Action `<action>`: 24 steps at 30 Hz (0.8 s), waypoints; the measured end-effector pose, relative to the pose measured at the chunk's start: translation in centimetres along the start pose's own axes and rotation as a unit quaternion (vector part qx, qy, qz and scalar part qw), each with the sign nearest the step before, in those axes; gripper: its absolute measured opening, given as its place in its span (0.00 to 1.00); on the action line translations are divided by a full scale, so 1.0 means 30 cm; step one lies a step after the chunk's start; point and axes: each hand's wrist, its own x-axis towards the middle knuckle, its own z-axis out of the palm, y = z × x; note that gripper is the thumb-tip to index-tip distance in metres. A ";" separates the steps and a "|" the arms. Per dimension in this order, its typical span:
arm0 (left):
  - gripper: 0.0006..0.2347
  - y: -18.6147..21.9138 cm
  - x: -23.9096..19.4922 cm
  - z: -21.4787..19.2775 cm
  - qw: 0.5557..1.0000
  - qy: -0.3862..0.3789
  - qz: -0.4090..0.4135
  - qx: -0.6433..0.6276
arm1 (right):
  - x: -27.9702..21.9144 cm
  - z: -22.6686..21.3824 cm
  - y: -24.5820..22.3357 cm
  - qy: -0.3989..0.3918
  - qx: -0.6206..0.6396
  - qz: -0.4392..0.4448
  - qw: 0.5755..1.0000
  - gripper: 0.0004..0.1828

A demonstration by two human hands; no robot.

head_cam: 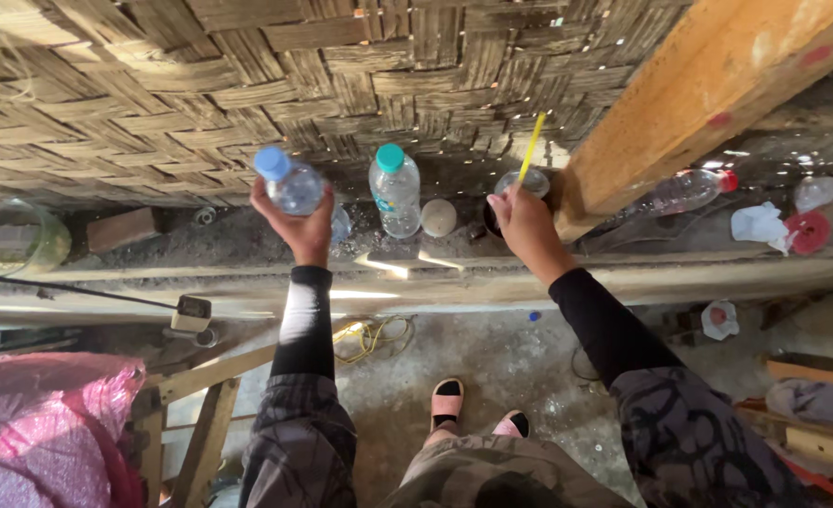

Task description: The person prepares traditional food by using two wooden tools to press and transfer pink paste onto circular white crackers on a red base, then arranges the crackers on a bamboo table, and finally handles small containers of green and yellow paste.

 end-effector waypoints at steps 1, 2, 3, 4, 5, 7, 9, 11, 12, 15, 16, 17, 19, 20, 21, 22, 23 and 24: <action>0.42 0.004 0.001 -0.008 1.000 -0.014 0.020 0.012 | 0.002 0.005 0.001 0.022 0.005 -0.021 1.000 0.15; 0.42 0.009 0.001 -0.016 0.999 -0.028 0.040 0.024 | 0.002 0.010 0.001 0.045 0.010 -0.041 0.998 0.16; 0.42 0.016 0.004 -0.016 0.997 -0.042 0.060 0.034 | 0.005 0.007 0.002 0.069 0.014 -0.063 0.996 0.17; 0.43 0.026 0.007 -0.020 0.995 -0.043 0.064 0.057 | 0.008 0.007 -0.002 0.070 0.018 -0.060 0.996 0.19; 0.44 0.036 0.002 -0.026 0.994 -0.046 0.067 0.078 | 0.004 0.006 -0.004 0.073 0.021 -0.054 0.996 0.20; 0.46 0.058 -0.002 -0.034 0.990 -0.048 0.082 0.108 | 0.000 0.005 -0.012 0.083 0.021 -0.046 0.995 0.22; 0.49 0.076 -0.005 -0.041 0.985 -0.046 0.108 0.128 | -0.006 0.008 -0.023 0.095 0.015 -0.041 0.995 0.23; 0.52 0.086 -0.014 -0.053 0.980 -0.042 0.111 0.158 | -0.013 0.012 -0.033 0.121 -0.012 -0.073 0.990 0.26; 0.54 0.089 -0.026 -0.059 0.978 -0.039 0.113 0.173 | -0.014 0.013 -0.037 0.133 -0.025 -0.089 0.987 0.27; 0.48 0.097 -0.095 -0.063 0.987 0.024 0.141 0.076 | -0.025 0.009 -0.044 0.128 -0.038 -0.090 0.987 0.28; 0.42 0.105 -0.131 -0.059 0.989 0.049 0.118 0.072 | -0.026 0.004 -0.046 0.112 -0.029 -0.066 0.991 0.28; 0.37 0.118 -0.181 -0.054 0.991 0.073 0.095 0.067 | -0.028 0.000 -0.048 0.097 -0.020 -0.042 0.994 0.28; 0.26 0.159 -0.300 -0.033 0.992 0.090 0.061 0.064 | -0.035 -0.007 -0.052 0.091 -0.016 -0.034 0.995 0.28; 0.21 0.187 -0.366 -0.014 0.993 0.082 0.051 0.066 | -0.041 -0.010 -0.055 0.100 -0.023 -0.051 0.993 0.29; 0.22 0.221 -0.434 0.011 0.997 0.030 0.061 0.047 | -0.046 -0.014 -0.056 0.108 -0.030 -0.069 0.991 0.30; 0.23 0.259 -0.496 0.040 0.997 -0.022 0.070 0.029 | -0.053 -0.018 -0.059 0.110 -0.029 -0.072 0.991 0.31; 0.20 0.298 -0.546 0.068 0.994 -0.073 0.045 0.066 | -0.058 -0.022 -0.063 0.111 -0.029 -0.076 0.990 0.32; 0.18 0.336 -0.581 0.099 0.987 -0.123 0.021 0.103 | -0.064 -0.027 -0.068 0.113 -0.028 -0.080 0.990 0.33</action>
